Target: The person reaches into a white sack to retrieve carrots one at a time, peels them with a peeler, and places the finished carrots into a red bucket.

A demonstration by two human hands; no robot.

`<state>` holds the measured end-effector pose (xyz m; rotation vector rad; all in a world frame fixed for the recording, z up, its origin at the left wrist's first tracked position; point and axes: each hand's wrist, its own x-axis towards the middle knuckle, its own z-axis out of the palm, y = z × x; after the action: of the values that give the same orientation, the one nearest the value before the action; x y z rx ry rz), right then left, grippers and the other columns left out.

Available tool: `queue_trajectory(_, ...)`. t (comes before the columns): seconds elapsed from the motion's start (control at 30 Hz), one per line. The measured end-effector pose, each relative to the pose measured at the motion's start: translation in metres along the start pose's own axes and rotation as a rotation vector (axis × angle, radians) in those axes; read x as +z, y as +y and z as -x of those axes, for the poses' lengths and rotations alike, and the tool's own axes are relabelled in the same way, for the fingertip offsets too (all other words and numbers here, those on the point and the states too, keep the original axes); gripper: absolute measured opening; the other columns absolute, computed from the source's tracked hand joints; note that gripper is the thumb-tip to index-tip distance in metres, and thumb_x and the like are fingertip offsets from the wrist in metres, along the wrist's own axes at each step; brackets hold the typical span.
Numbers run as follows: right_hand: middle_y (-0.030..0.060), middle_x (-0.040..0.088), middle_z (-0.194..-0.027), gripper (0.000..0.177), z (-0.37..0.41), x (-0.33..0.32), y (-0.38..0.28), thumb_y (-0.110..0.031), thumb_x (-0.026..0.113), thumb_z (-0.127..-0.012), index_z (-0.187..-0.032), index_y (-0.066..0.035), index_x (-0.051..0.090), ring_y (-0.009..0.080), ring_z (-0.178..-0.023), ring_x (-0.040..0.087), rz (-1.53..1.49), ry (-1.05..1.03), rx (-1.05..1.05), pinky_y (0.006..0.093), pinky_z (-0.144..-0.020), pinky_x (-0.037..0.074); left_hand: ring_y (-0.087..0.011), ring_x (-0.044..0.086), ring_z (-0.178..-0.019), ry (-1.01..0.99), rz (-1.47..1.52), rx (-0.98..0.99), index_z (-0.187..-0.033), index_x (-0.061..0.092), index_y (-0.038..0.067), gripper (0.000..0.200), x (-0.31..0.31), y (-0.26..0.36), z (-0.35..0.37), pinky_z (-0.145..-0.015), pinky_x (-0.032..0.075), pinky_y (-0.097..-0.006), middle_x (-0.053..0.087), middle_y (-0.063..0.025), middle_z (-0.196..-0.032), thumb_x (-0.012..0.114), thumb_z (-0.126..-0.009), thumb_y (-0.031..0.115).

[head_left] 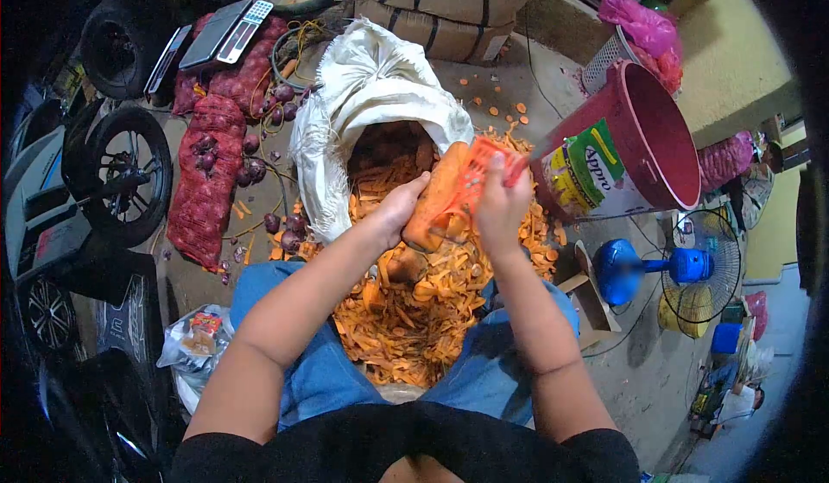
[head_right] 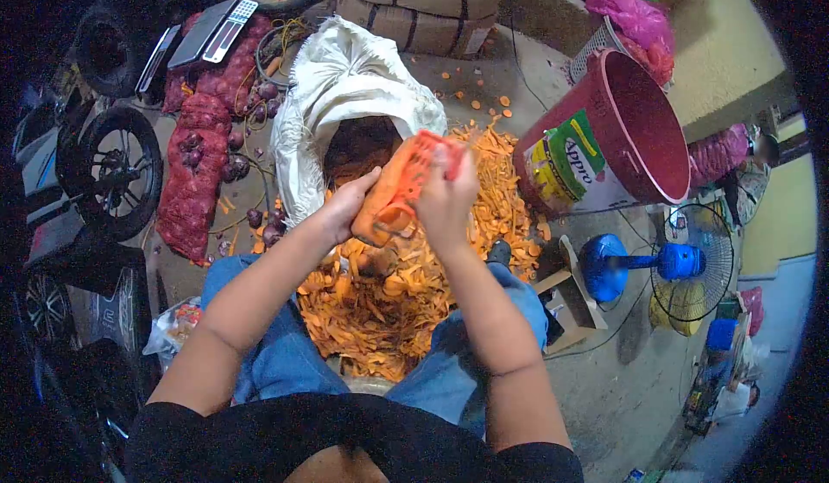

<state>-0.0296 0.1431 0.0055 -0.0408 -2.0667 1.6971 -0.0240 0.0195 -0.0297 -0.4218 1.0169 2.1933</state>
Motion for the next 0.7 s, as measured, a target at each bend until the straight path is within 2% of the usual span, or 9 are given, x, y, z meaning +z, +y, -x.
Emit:
queue_trajectory(0.03,0.0050,0.049,-0.066,0.018,-0.007,-0.007,-0.009,-0.018,0.045,-0.080,-0.078,0.000,0.047,0.0114,-0.056,0.044,-0.028,0.032,0.055,0.0260,-0.052,0.037,-0.0153,0.054,-0.080,0.000,0.003,0.002,-0.104,0.044,0.003,0.038,0.000,0.001,0.002,-0.073,0.043,-0.0284,0.053,-0.0085,-0.093,0.028,-0.085,0.033)
queue_trajectory(0.1,0.0008,0.045,-0.064,0.018,-0.031,-0.024,0.014,-0.019,0.044,-0.080,-0.078,-0.002,0.046,0.0066,-0.054,0.040,0.139,0.198,-0.143,0.0228,-0.049,0.034,-0.0150,0.053,-0.079,0.005,-0.118,0.042,-0.107,0.040,0.005,0.037,-0.001,0.004,0.005,-0.073,0.043,-0.0279,0.051,-0.0075,-0.093,0.029,-0.084,0.032)
queue_trajectory(0.27,-0.0010,0.045,-0.064,0.012,-0.063,-0.065,0.023,-0.016,0.043,-0.081,-0.079,-0.004,0.046,0.0050,-0.055,0.043,-0.328,0.330,0.159,0.0203,-0.050,0.036,-0.0141,0.053,-0.076,-0.053,-0.138,0.117,-0.111,0.034,0.010,0.036,-0.009,-0.002,0.001,-0.067,0.045,-0.0278,0.047,-0.0069,-0.097,0.032,-0.083,0.033)
queue_trajectory(0.3,-0.0008,0.046,-0.065,0.012,-0.055,-0.060,0.004,-0.017,0.043,-0.081,-0.080,-0.005,0.046,0.0057,-0.058,0.046,-0.403,0.258,0.246,0.0205,-0.052,0.038,-0.0142,0.053,-0.076,-0.087,-0.128,0.081,-0.112,0.032,0.012,0.036,-0.009,-0.002,0.001,-0.066,0.046,-0.0282,0.046,-0.0071,-0.099,0.032,-0.083,0.034)
queue_trajectory(0.37,-0.0006,0.046,-0.066,0.015,-0.045,-0.045,0.020,-0.020,0.043,-0.081,-0.081,-0.005,0.045,0.0064,-0.061,0.047,-0.440,0.209,0.202,0.0217,-0.053,0.040,-0.0145,0.054,-0.076,-0.062,-0.127,0.090,-0.110,0.035,0.011,0.036,-0.003,-0.003,0.003,-0.065,0.046,-0.0283,0.048,-0.0076,-0.098,0.033,-0.083,0.034)
queue_trajectory(0.43,0.0004,0.047,-0.069,0.017,-0.019,-0.020,-0.003,-0.021,0.043,-0.082,-0.081,-0.004,0.046,0.0071,-0.061,0.046,-0.335,0.068,0.209,0.0222,-0.054,0.039,-0.0148,0.054,-0.076,-0.033,-0.124,0.097,-0.109,0.037,0.009,0.036,-0.003,-0.006,0.001,-0.064,0.046,-0.0284,0.049,-0.0082,-0.097,0.033,-0.083,0.034)
queue_trajectory(0.5,0.0019,0.048,-0.070,0.018,-0.002,-0.012,-0.005,-0.020,0.043,-0.082,-0.081,-0.002,0.047,0.0083,-0.061,0.045,-0.064,-0.074,0.219,0.0231,-0.053,0.037,-0.0158,0.054,-0.078,-0.144,0.029,-0.011,-0.105,0.041,0.007,0.036,-0.006,-0.007,-0.003,-0.065,0.046,-0.0294,0.052,-0.0088,-0.094,0.032,-0.083,0.034)
queue_trajectory(0.63,0.0035,0.048,-0.068,0.018,0.009,0.001,0.004,-0.018,0.043,-0.081,-0.081,0.000,0.048,0.0090,-0.060,0.043,-0.008,-0.073,0.073,0.0239,-0.054,0.036,-0.0176,0.055,-0.076,-0.020,0.187,0.017,-0.102,0.044,0.005,0.036,0.006,-0.013,-0.002,-0.065,0.046,-0.0310,0.054,-0.0090,-0.091,0.030,-0.084,0.033)
queue_trajectory(0.7,0.0051,0.049,-0.067,0.016,0.008,0.001,0.007,-0.015,0.043,-0.081,-0.081,0.001,0.047,0.0105,-0.060,0.044,-0.113,-0.110,0.077,0.0251,-0.055,0.037,-0.0178,0.055,-0.077,-0.099,0.147,-0.006,-0.102,0.044,0.005,0.035,0.000,-0.013,0.002,-0.064,0.047,-0.0312,0.054,-0.0091,-0.091,0.031,-0.084,0.032)
